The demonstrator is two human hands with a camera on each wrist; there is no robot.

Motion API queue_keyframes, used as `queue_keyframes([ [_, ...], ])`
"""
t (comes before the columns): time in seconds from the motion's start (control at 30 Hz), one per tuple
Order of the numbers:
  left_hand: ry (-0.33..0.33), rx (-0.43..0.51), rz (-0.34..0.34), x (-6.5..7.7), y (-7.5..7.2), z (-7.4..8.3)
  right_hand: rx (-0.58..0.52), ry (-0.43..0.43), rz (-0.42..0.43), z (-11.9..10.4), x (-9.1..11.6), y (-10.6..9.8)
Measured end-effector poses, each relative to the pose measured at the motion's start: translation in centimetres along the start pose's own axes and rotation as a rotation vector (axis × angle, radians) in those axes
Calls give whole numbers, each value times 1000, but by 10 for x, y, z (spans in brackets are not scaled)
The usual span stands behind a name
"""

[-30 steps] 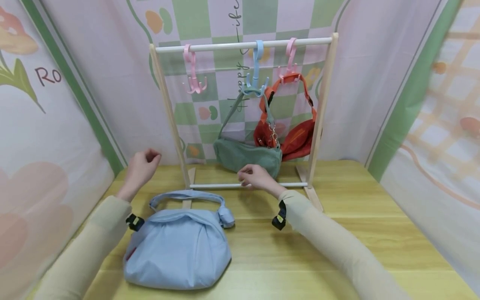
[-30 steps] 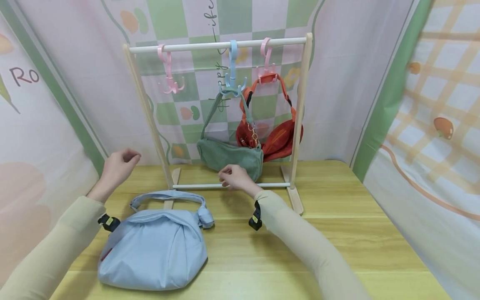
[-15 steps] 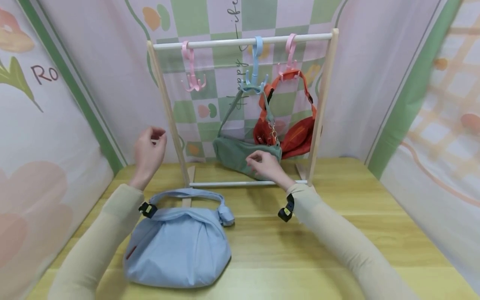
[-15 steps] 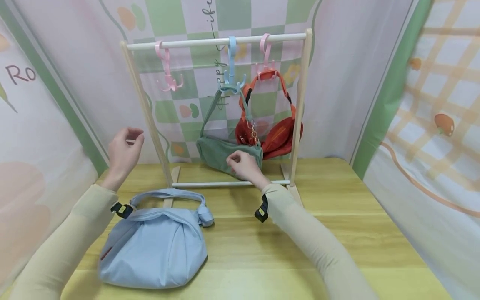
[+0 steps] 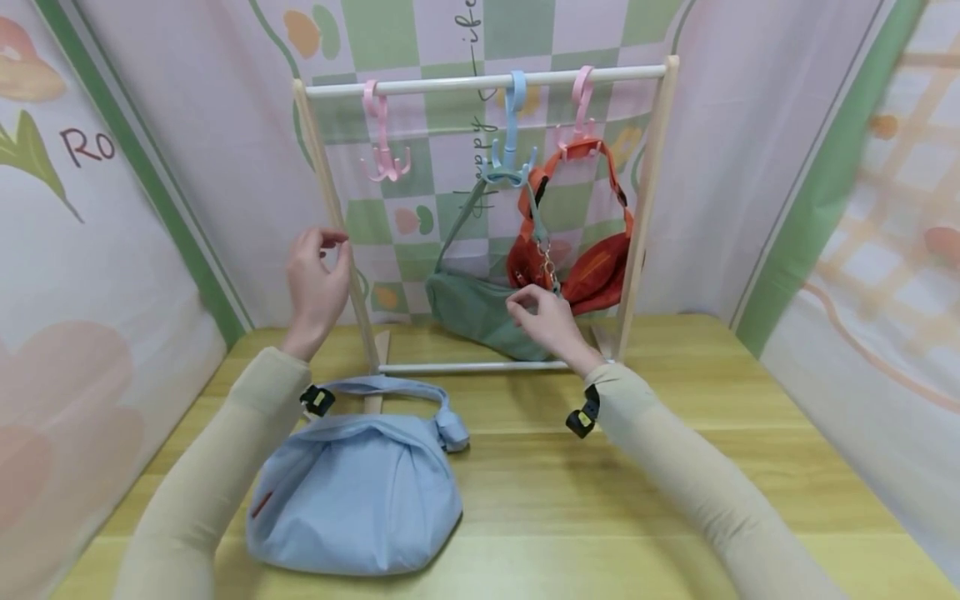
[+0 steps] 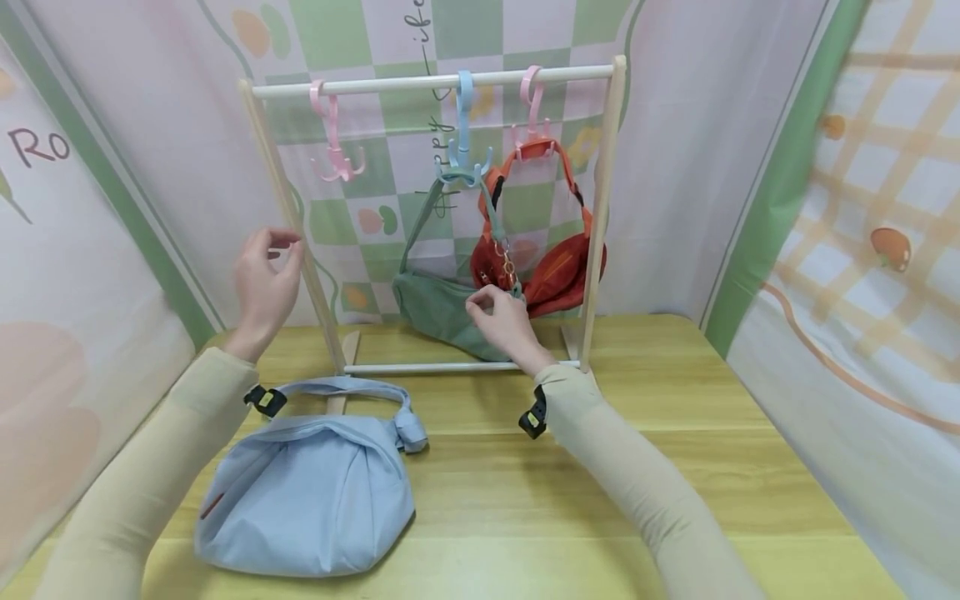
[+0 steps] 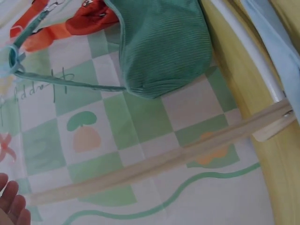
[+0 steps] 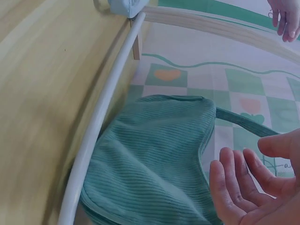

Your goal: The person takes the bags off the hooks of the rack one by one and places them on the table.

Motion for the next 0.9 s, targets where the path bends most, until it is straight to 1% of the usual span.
queue_keyframes([
  [0.13,28,16,8,-3,4,8,18,-19,35,-3,-1,-5],
  [0.33,32,39,14,-7,10,18,29,-48,86,-5,-3,-13],
  [0.5,57,41,20,-11,14,27,41,-80,136,-6,-6,-19],
  [0.63,71,41,23,-14,17,33,63,-97,157,-6,-8,-23],
  [0.9,78,41,4,-21,20,47,84,-117,195,-8,-12,-35],
])
Point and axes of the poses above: each hand's wrist, its own x-axis away from the middle knuckle, its own y-axis out of the palm, z = x × y, the point moved 1 cm from there along -x, towards the middle knuckle, and after that the axes turned 15 degrees about -y, right-handed, at the moved point
